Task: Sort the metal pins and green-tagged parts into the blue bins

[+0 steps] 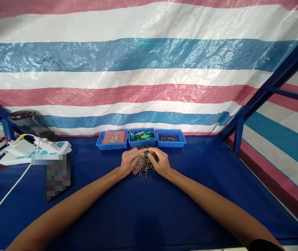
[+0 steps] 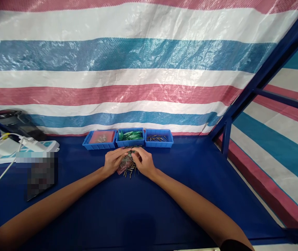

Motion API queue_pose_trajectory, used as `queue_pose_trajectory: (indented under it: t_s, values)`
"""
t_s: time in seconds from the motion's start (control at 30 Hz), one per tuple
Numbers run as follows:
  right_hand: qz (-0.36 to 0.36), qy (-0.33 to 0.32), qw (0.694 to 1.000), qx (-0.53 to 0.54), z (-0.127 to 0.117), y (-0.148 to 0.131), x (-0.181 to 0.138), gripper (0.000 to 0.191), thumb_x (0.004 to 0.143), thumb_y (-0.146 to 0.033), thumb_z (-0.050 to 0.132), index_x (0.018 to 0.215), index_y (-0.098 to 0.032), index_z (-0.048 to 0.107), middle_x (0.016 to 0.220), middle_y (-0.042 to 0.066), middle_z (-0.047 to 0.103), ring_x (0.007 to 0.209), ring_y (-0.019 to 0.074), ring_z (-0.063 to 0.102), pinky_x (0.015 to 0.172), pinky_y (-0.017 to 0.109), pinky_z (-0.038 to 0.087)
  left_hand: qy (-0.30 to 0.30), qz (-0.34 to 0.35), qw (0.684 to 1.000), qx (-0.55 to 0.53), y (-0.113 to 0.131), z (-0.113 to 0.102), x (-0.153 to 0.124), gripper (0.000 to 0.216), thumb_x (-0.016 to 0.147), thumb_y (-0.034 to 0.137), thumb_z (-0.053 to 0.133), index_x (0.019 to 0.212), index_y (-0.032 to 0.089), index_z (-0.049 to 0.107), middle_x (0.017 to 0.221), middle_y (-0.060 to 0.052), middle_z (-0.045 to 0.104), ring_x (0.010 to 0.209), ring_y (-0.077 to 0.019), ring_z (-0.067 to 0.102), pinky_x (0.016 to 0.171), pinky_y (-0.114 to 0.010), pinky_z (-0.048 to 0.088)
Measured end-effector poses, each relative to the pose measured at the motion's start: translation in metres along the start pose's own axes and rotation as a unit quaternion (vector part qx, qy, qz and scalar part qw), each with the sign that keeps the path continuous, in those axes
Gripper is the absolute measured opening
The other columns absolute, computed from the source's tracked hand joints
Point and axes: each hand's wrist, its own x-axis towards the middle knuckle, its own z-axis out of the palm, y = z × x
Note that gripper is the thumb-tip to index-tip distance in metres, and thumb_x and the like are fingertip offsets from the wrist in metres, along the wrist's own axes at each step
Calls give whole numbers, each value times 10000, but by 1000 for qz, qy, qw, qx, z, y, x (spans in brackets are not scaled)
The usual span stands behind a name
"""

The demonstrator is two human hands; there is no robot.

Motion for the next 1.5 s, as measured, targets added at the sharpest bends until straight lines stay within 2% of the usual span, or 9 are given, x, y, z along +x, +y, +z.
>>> queue_pose_trajectory:
  t_s: [0.23,0.33,0.5,0.67,0.93,1.03,1.23,1.4,1.5]
  values:
    - [-7,-31,999,-22,0,1,3,207,907,-302,462,882,-185,631,736,43,602,642,144,539,618,257,440,12,-75,997,13,-2,3,-2,219,871,348,553,1004,190,625,785,-7,709,611,-97,650,590,-172,485]
    - [8,-8,1000,-14,-1,0,3,212,907,-303,461,858,-179,625,744,37,612,639,137,543,624,249,438,0,-89,996,10,1,2,0,226,875,352,545,993,178,627,766,-12,700,600,-98,633,600,-184,484]
    - [48,34,998,-7,-1,-1,3,222,917,-319,435,869,-175,597,722,17,599,597,121,519,612,237,426,-14,-68,998,-9,4,0,4,159,872,278,556,832,165,660,781,-34,686,706,-127,635,673,-225,502]
    - [23,8,1000,-13,0,-1,4,226,914,-312,447,835,-174,607,737,25,616,603,122,530,614,234,418,8,-34,999,-20,6,-1,4,153,872,221,549,942,173,677,894,-62,702,834,-155,652,744,-257,530]
    - [23,-15,998,-49,1,0,4,360,896,-337,465,580,-177,527,475,-42,393,446,91,371,481,228,290,19,-54,998,-22,8,-3,4,183,903,198,487,944,162,662,882,-59,701,819,-141,661,725,-237,533]
    - [31,1,999,-39,0,-2,4,327,900,-329,459,629,-170,547,496,-44,399,452,87,373,496,224,304,17,-28,999,-15,5,-3,4,178,895,198,511,965,167,671,870,-61,689,801,-137,650,692,-225,518]
    - [22,-8,1000,-11,-1,0,2,238,907,-314,452,1014,-156,595,586,-30,496,490,99,439,522,214,364,19,-40,999,-17,0,1,0,165,870,234,566,990,162,652,875,-51,702,743,-120,656,658,-196,504]
    - [-10,-57,998,-20,0,2,2,235,921,-292,431,907,-166,629,699,16,605,565,112,514,587,221,395,31,-57,998,-2,-1,3,-2,153,850,279,594,935,163,647,812,-26,712,662,-109,656,633,-185,496]
    - [2,-34,999,-25,-1,1,1,252,927,-300,415,871,-167,622,705,19,610,580,114,527,596,219,399,5,-65,998,-2,1,2,0,165,858,280,583,957,164,643,811,-24,709,653,-104,651,629,-186,493]
